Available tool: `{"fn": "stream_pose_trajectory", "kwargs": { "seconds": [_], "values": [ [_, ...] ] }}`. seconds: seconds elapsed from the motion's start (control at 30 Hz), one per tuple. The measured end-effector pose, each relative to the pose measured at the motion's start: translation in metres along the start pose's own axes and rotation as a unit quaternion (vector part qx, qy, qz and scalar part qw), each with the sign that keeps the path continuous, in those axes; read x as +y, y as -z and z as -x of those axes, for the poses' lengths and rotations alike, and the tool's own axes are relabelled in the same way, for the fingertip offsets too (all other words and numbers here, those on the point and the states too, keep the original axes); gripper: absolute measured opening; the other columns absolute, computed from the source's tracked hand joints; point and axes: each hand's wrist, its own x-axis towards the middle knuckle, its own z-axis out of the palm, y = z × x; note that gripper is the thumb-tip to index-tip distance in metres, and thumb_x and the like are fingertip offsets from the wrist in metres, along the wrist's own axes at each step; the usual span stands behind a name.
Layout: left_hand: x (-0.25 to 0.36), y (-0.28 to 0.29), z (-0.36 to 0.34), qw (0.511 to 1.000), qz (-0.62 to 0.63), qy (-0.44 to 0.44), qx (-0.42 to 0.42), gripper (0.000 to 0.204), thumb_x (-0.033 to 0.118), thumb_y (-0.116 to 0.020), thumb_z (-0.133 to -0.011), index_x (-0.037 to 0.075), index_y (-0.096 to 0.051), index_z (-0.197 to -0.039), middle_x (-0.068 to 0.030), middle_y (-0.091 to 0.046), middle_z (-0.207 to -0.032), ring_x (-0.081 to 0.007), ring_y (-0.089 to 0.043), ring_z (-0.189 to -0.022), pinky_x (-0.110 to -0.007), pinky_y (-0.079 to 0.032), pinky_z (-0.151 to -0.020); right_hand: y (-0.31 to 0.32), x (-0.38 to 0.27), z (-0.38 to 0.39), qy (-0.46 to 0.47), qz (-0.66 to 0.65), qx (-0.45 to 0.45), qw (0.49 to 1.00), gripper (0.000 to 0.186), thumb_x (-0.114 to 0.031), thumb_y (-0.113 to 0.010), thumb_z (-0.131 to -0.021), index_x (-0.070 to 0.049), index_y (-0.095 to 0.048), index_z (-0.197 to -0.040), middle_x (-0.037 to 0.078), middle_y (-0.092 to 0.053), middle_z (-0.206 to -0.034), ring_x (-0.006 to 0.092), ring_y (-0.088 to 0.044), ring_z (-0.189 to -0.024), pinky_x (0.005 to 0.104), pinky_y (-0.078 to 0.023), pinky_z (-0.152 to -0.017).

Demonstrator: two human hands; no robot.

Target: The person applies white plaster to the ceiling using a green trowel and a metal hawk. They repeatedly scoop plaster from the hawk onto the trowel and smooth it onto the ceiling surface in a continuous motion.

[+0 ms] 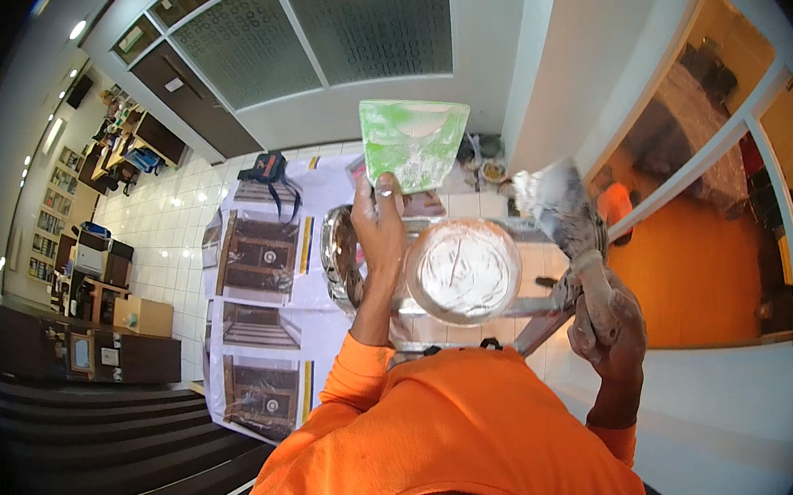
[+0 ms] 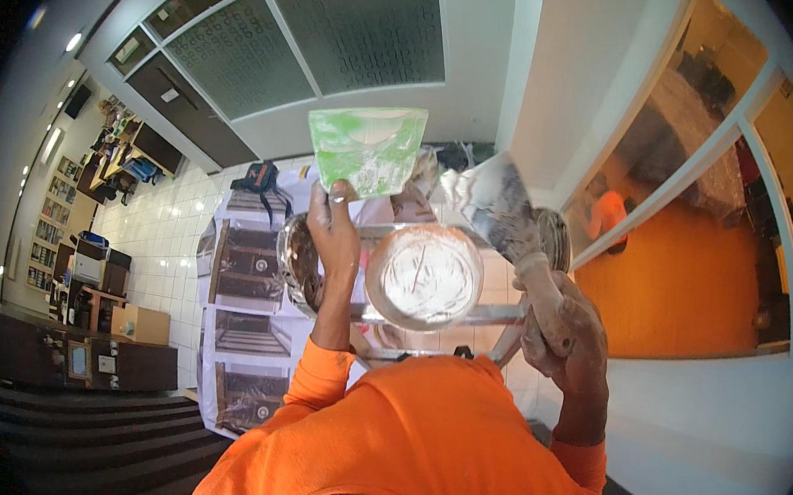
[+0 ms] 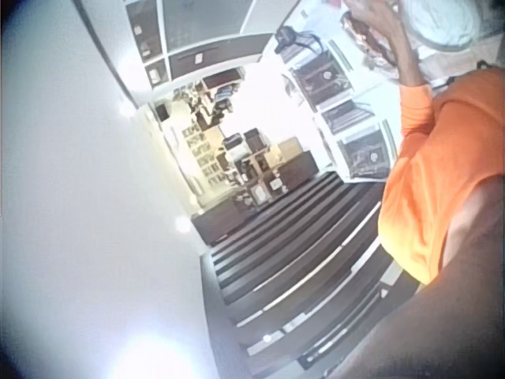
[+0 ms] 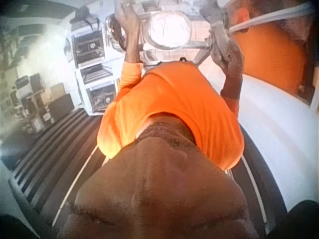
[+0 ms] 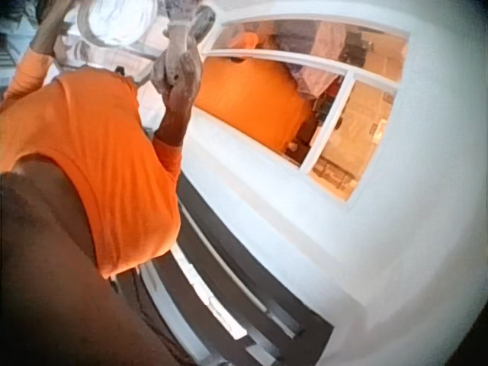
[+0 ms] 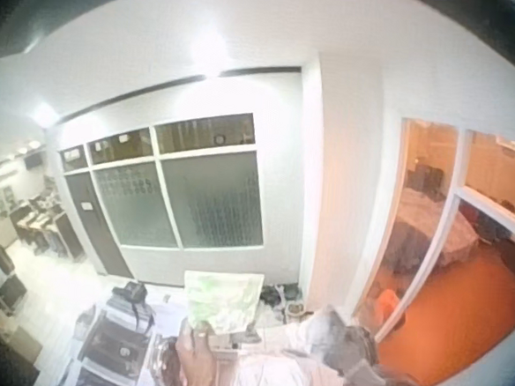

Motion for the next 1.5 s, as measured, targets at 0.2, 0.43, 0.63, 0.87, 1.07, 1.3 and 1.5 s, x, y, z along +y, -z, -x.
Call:
{"fn": "stream_pose_trajectory", "kwargs": {
  "seconds": [0.2,0.43,0.63,0.87,1.07,1.3,1.5],
  "values": [
    [0.062,-0.001,-0.014,0.889,0.425,0.166,0.019,0.029,0.014,-0.052,-0.103,-0.002,-0.057,-0.126,-0.0083,-0.067,-0.104,-0.0184,-0.068,-0.09,-0.032,-0.056,-0.08,0.007,-0.023,-0.026,0.166,0.038,0.001,0.985,0.05,-0.041,-0.062,-0.096,0.001,-0.051,-0.122,0.006,-0.055,-0.08,0.0114,-0.048,-0.054,0.0264,-0.035,-0.041],
    [0.125,0.024,0.01,0.804,0.476,0.303,-0.188,0.043,0.016,-0.064,-0.1,-0.002,-0.051,-0.136,-0.015,-0.067,-0.12,-0.0216,-0.07,-0.103,-0.034,-0.059,-0.089,0.012,-0.021,-0.065,0.199,0.175,-0.036,0.963,0.064,-0.047,-0.067,-0.096,0.006,-0.058,-0.131,0.009,-0.066,-0.104,0.0173,-0.063,-0.096,0.0288,-0.051,-0.073],
    [0.152,0.027,0.016,0.709,0.563,0.364,-0.217,0.043,0.018,-0.065,-0.099,-0.002,-0.054,-0.135,-0.0158,-0.068,-0.121,-0.0251,-0.071,-0.105,-0.039,-0.06,-0.092,-0.052,-0.018,-0.076,0.356,0.339,-0.019,0.871,0.058,-0.04,-0.071,-0.093,0.006,-0.063,-0.128,0.011,-0.065,-0.106,0.0205,-0.062,-0.097,0.0333,-0.05,-0.086],
    [0.155,0.038,0.016,0.712,0.548,0.37,-0.239,0.041,0.018,-0.066,-0.097,-0.002,-0.057,-0.132,-0.0139,-0.07,-0.114,-0.023,-0.072,-0.099,-0.037,-0.06,-0.088,-0.032,-0.029,-0.075,0.389,0.367,-0.092,0.84,0.05,-0.03,-0.078,-0.088,0.007,-0.067,-0.12,0.013,-0.064,-0.098,0.0203,-0.06,-0.086,0.0317,-0.046,-0.073],
    [0.14,0.044,0.013,0.738,0.524,0.349,-0.241,0.04,0.015,-0.066,-0.096,-0.002,-0.057,-0.131,-0.0142,-0.071,-0.114,-0.0226,-0.073,-0.099,-0.036,-0.06,-0.088,-0.033,-0.051,-0.058,0.363,0.432,-0.084,0.821,0.048,-0.025,-0.082,-0.082,0.007,-0.071,-0.117,0.013,-0.065,-0.099,0.0235,-0.063,-0.09,0.0355,-0.051,-0.076],
    [0.148,0.056,0.01,0.715,0.564,0.317,-0.263,0.045,0.014,-0.066,-0.096,-0.004,-0.054,-0.135,-0.0163,-0.07,-0.12,-0.0243,-0.073,-0.104,-0.038,-0.061,-0.089,-0.02,-0.066,-0.04,0.312,0.511,-0.024,0.801,0.044,-0.022,-0.082,-0.082,0.002,-0.074,-0.118,0.012,-0.068,-0.098,0.0228,-0.064,-0.09,0.0363,-0.052,-0.075],
    [0.135,0.056,0.006,0.801,0.523,0.257,-0.137,0.047,0.016,-0.063,-0.095,-0.006,-0.053,-0.136,-0.0184,-0.069,-0.121,-0.028,-0.072,-0.102,-0.04,-0.06,-0.09,-0.03,-0.043,-0.029,0.282,0.579,-0.039,0.764,0.033,-0.014,-0.073,-0.088,-0.005,-0.071,-0.119,0.015,-0.07,-0.106,0.0374,-0.063,-0.099,0.0477,-0.051,-0.089]
  ]
}}
